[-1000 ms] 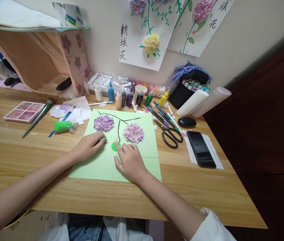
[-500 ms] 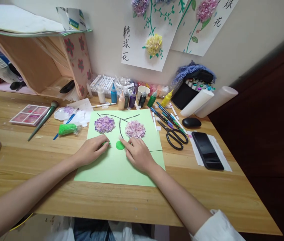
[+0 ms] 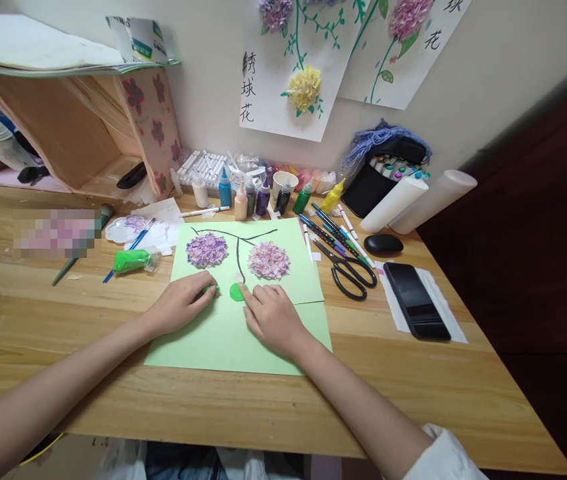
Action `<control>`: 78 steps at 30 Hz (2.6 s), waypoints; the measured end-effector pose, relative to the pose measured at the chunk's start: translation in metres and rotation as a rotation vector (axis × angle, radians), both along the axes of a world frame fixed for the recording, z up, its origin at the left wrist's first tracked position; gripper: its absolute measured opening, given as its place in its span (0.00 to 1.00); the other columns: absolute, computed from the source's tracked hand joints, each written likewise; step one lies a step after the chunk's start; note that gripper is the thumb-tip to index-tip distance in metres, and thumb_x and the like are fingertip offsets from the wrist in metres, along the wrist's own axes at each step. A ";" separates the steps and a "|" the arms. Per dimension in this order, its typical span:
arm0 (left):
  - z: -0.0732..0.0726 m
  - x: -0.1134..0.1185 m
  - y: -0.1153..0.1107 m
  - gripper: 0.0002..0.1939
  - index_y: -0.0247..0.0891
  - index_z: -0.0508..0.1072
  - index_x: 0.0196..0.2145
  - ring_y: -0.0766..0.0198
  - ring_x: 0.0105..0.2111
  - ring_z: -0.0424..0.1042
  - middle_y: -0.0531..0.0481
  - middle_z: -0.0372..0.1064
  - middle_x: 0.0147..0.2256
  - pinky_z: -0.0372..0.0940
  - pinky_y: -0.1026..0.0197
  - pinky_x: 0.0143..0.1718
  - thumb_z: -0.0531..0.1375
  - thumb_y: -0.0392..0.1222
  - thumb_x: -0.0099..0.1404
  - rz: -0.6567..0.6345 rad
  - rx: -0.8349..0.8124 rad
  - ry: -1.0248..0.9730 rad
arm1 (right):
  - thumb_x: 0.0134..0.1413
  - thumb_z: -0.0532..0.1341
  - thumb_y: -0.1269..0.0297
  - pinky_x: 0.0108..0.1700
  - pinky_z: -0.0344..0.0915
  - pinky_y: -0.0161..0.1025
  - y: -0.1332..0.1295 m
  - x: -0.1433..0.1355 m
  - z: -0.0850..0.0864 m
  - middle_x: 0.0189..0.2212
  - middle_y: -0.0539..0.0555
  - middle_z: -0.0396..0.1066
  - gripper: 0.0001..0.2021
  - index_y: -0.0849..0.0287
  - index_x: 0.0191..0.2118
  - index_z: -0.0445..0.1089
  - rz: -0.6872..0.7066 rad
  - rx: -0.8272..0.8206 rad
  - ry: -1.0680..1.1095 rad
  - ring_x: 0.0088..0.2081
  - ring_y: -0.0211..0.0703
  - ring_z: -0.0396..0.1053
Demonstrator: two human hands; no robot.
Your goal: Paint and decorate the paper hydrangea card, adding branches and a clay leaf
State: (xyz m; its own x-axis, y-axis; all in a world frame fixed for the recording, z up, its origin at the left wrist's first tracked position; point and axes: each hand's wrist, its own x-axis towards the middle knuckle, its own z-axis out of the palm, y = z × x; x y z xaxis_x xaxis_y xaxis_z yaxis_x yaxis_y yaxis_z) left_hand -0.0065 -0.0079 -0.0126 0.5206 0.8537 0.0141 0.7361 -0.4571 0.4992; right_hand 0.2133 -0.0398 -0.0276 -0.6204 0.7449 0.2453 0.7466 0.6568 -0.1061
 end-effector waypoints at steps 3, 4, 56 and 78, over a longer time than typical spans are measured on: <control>0.000 0.000 0.001 0.11 0.39 0.64 0.32 0.61 0.33 0.66 0.50 0.66 0.32 0.58 0.60 0.34 0.45 0.42 0.69 -0.008 0.006 -0.001 | 0.62 0.51 0.67 0.41 0.55 0.41 -0.001 0.001 0.001 0.31 0.54 0.67 0.19 0.61 0.58 0.62 0.026 -0.042 0.020 0.34 0.44 0.61; -0.001 0.000 0.001 0.11 0.39 0.64 0.32 0.61 0.33 0.66 0.50 0.66 0.32 0.58 0.60 0.34 0.45 0.42 0.69 -0.011 0.008 -0.002 | 0.62 0.51 0.67 0.40 0.55 0.41 -0.001 0.001 0.001 0.31 0.54 0.67 0.19 0.61 0.57 0.63 0.030 -0.042 0.018 0.34 0.44 0.60; -0.002 -0.002 0.002 0.14 0.39 0.64 0.34 0.61 0.33 0.65 0.51 0.66 0.32 0.58 0.59 0.35 0.43 0.45 0.70 -0.003 -0.009 -0.039 | 0.52 0.54 0.77 0.56 0.65 0.50 -0.010 0.003 -0.002 0.50 0.58 0.71 0.23 0.58 0.55 0.63 0.036 0.111 0.278 0.55 0.46 0.65; 0.011 0.019 -0.024 0.14 0.38 0.70 0.40 0.62 0.40 0.67 0.50 0.70 0.39 0.60 0.62 0.44 0.48 0.45 0.70 -0.173 -0.407 -0.483 | 0.57 0.57 0.73 0.38 0.71 0.39 -0.012 -0.016 0.006 0.35 0.54 0.72 0.13 0.54 0.47 0.68 0.061 0.065 0.659 0.38 0.42 0.70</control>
State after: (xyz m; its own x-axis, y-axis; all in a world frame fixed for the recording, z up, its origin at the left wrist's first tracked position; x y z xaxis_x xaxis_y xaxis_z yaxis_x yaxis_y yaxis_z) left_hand 0.0126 -0.0318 -0.0011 0.6667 0.7449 -0.0256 0.3186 -0.2538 0.9133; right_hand 0.1978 -0.0514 -0.0214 -0.3660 0.6840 0.6311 0.5002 0.7164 -0.4863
